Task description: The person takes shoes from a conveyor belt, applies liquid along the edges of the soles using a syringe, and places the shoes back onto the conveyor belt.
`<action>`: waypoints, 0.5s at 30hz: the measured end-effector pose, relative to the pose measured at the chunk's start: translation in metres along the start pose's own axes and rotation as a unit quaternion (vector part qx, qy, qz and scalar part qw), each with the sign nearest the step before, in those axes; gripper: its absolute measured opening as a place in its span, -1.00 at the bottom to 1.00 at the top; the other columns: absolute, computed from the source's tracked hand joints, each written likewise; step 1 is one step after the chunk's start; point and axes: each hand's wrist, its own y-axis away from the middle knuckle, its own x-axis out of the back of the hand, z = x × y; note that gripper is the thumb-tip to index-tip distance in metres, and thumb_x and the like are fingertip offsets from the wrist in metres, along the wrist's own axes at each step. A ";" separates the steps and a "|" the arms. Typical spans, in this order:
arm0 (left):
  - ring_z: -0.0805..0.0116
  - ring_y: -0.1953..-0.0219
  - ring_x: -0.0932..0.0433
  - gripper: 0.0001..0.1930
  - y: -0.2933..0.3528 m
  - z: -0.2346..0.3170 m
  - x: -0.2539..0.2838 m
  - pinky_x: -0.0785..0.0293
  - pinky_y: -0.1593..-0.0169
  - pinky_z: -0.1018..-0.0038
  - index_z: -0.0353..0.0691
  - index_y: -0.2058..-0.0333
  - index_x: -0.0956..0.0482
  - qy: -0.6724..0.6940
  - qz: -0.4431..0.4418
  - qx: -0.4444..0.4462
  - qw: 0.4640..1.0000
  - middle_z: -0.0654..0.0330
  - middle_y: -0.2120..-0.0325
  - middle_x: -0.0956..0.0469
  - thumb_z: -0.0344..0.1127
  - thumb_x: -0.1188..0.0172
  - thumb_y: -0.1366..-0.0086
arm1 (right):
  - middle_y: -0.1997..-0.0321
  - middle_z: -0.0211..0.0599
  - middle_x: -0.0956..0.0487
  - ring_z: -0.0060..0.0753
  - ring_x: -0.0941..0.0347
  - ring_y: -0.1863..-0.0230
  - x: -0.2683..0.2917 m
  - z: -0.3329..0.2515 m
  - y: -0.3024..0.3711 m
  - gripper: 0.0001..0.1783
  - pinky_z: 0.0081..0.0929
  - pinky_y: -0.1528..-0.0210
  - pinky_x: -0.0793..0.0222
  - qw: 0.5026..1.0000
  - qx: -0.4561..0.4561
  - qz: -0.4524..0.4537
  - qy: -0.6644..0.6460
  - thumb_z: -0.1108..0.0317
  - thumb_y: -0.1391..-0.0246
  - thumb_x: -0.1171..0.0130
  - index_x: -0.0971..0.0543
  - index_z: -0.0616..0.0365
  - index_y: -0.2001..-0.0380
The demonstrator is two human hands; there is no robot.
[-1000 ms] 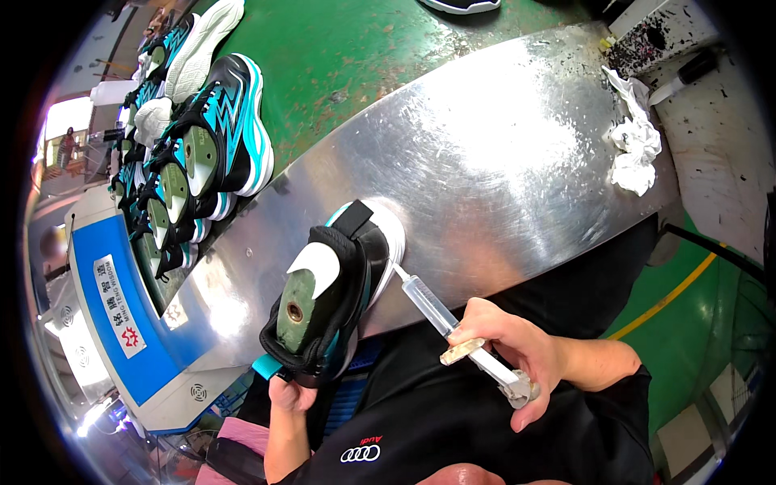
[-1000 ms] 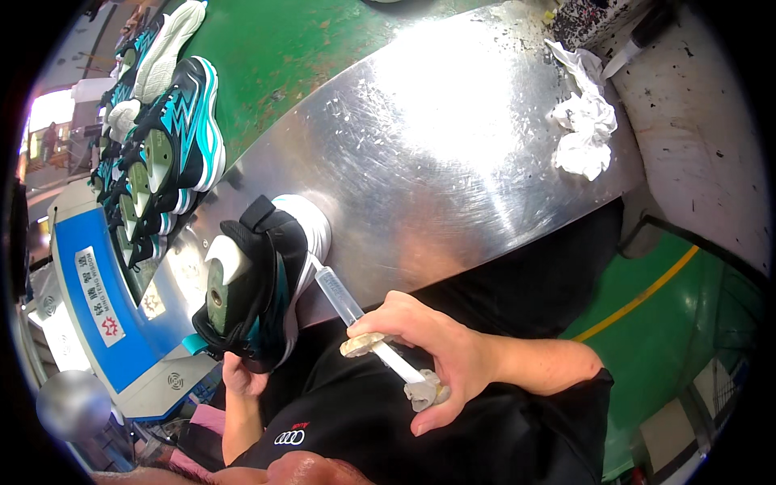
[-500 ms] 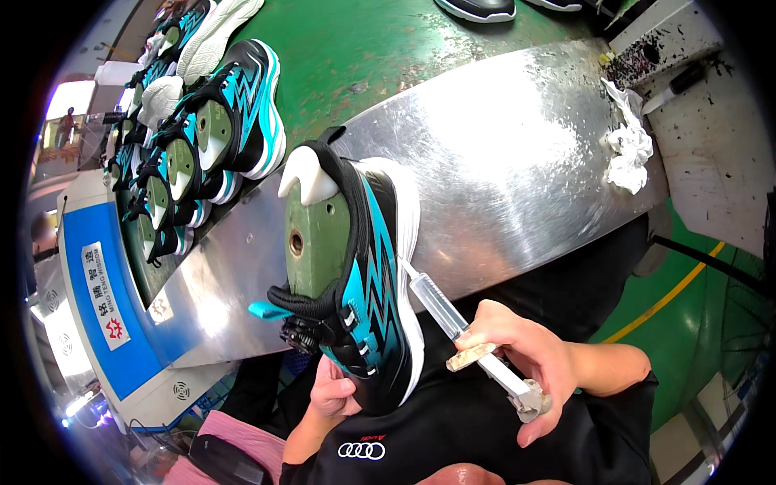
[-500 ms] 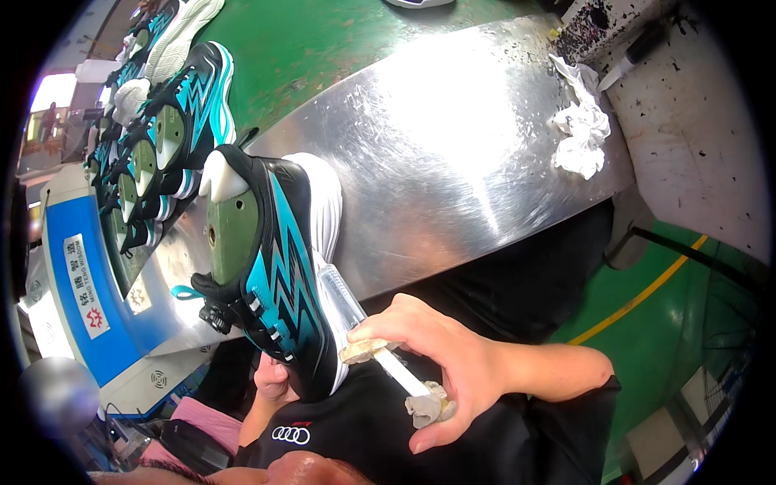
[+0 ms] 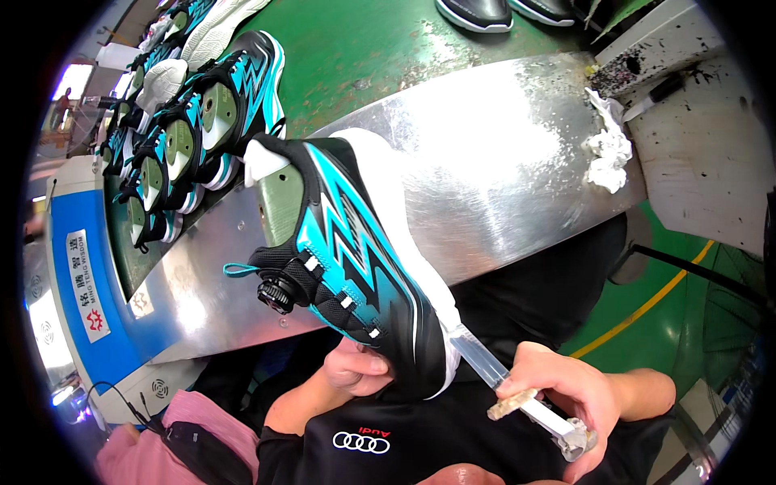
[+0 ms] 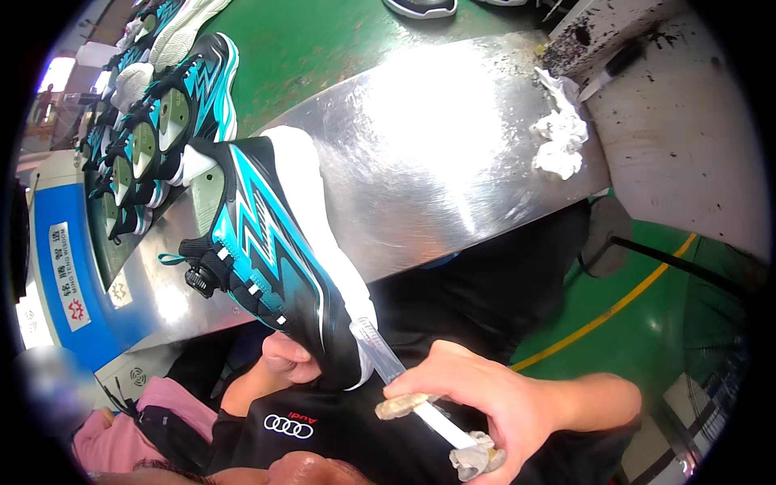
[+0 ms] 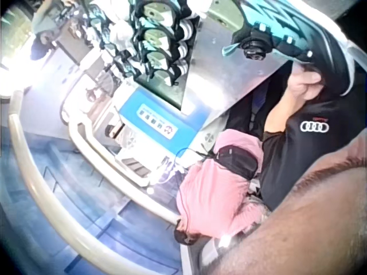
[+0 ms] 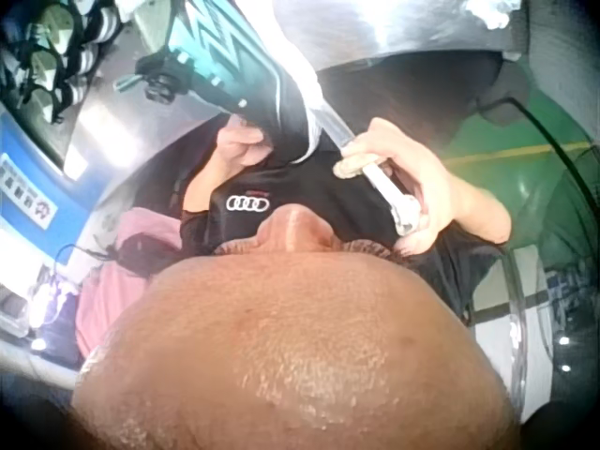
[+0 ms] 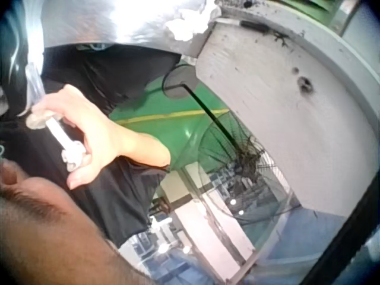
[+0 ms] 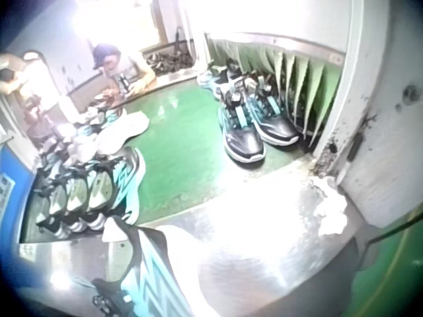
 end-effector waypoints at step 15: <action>0.17 -0.13 -0.34 -0.42 -0.093 -0.014 -0.006 -0.25 -0.20 0.23 -0.14 -0.08 -0.34 -0.086 0.024 0.107 0.990 0.14 -0.04 -0.40 -0.62 -0.14 -0.02 | 0.12 -0.13 -0.50 -0.45 -0.31 0.27 0.001 -0.036 0.050 0.06 -0.57 0.27 -0.05 0.980 0.074 0.065 0.171 -0.28 0.43 -0.40 -0.34 0.30 -0.05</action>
